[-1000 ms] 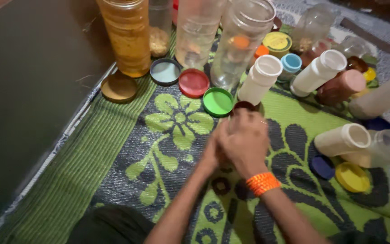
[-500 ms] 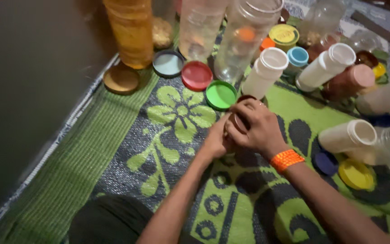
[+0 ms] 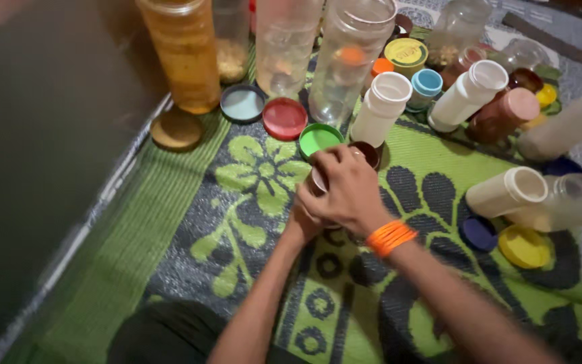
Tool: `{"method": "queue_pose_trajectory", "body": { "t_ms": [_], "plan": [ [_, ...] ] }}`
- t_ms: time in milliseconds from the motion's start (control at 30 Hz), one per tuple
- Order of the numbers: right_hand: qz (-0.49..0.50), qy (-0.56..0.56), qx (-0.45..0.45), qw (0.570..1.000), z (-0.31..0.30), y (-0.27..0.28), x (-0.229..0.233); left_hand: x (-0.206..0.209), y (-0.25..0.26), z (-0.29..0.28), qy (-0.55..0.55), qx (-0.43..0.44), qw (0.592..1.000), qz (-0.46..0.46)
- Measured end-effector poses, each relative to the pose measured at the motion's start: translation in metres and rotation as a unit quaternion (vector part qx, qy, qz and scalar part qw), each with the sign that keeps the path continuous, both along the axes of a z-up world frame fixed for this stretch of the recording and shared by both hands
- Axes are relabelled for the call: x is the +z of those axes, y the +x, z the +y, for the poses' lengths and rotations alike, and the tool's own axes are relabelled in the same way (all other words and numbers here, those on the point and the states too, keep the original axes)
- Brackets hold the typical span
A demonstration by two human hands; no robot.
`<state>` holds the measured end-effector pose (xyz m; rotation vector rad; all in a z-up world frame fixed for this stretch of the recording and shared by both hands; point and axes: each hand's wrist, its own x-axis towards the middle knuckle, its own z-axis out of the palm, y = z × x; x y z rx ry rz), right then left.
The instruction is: The person sits on a floor mat with many open plastic jars, bottles and containers spread out. They pick up lids one at a time and screw them onto matching containers, pressing and twisting each lid to seal the jar before moving to the next one.
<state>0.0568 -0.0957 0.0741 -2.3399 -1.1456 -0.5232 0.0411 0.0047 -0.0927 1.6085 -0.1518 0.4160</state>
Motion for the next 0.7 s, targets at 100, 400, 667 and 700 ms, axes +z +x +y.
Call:
{"method": "queue_pose_trajectory", "body": {
  "t_ms": [100,400,667,700],
  "plan": [
    [-0.069,-0.144,0.264,0.951,-0.027,0.033,0.023,0.011,0.001,-0.002,-0.010,0.007,0.994,0.112],
    [-0.048,-0.131,0.164,0.977,-0.046,0.052,-0.006,0.047,-0.003,-0.017,-0.042,0.026,0.998,0.036],
    [-0.030,-0.033,-0.053,0.998,-0.052,0.016,-0.018,0.056,-0.009,-0.034,0.076,0.117,0.990,0.006],
    [-0.034,-0.026,-0.074,0.996,-0.049,0.011,-0.020,0.056,-0.011,-0.035,0.067,0.118,0.991,0.020]
  ]
}}
